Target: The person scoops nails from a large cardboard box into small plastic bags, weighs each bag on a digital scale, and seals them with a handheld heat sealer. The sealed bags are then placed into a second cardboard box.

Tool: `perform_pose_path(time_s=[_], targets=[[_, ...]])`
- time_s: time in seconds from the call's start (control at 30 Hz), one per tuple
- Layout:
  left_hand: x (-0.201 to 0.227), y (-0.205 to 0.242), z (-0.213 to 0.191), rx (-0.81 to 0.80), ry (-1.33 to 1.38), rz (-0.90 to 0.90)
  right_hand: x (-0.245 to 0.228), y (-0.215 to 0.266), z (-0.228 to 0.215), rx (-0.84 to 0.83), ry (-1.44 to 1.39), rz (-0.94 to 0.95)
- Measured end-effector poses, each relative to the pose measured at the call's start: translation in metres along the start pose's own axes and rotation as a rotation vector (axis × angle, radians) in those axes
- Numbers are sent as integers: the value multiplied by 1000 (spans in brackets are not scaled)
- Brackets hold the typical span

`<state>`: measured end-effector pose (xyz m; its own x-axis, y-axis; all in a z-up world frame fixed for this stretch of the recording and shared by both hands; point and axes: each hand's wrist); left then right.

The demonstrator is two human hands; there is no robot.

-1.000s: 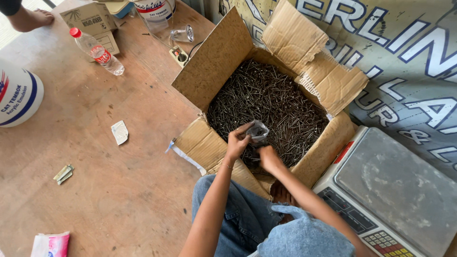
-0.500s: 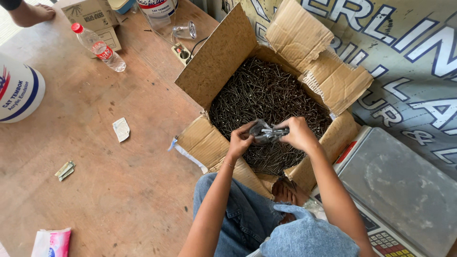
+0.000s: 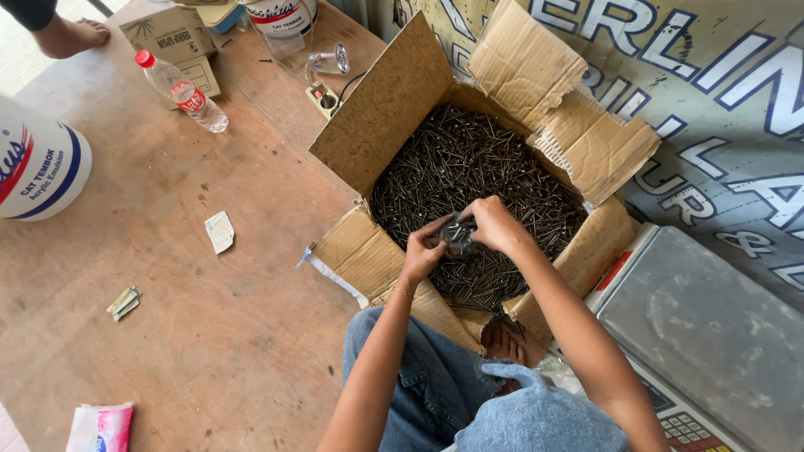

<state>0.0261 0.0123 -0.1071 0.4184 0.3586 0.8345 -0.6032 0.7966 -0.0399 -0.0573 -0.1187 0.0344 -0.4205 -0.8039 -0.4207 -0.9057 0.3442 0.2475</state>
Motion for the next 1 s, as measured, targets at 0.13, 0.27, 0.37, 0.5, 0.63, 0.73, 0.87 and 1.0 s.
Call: perform_pose_path(time_s=[0.13, 0.27, 0.37, 0.5, 0.63, 0.73, 0.87, 1.0], targets=[[10, 3, 8, 13, -21, 8, -16, 14, -21, 22, -22, 16], [12, 3, 9, 23, -39, 7, -11, 10, -13, 75, -57, 23], [12, 4, 10, 29, -43, 3, -2, 5, -4, 105, -91, 33], [15, 4, 14, 44, -39, 6, -13, 14, -21, 118, -187, 25], [12, 4, 12, 45, -50, 16, -3, 15, -5, 144, -54, 96], [12, 2, 14, 75, -60, 7, 7, 16, 18, 76, 73, 217], [3, -1, 5, 90, -65, 20, 40, 24, 31, -73, -130, 165], [-3, -1, 1, 97, -65, 27, 68, 24, 41, 2, -197, 206]])
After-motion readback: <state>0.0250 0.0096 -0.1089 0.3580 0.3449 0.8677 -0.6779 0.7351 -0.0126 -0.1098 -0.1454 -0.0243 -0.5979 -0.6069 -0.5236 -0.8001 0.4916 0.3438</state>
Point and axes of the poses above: each hand's wrist, its own y-axis away from the middle knuckle, its own z-axis out of the palm, x = y × z, and after that the axes turned 9 degrees about y, right-handed
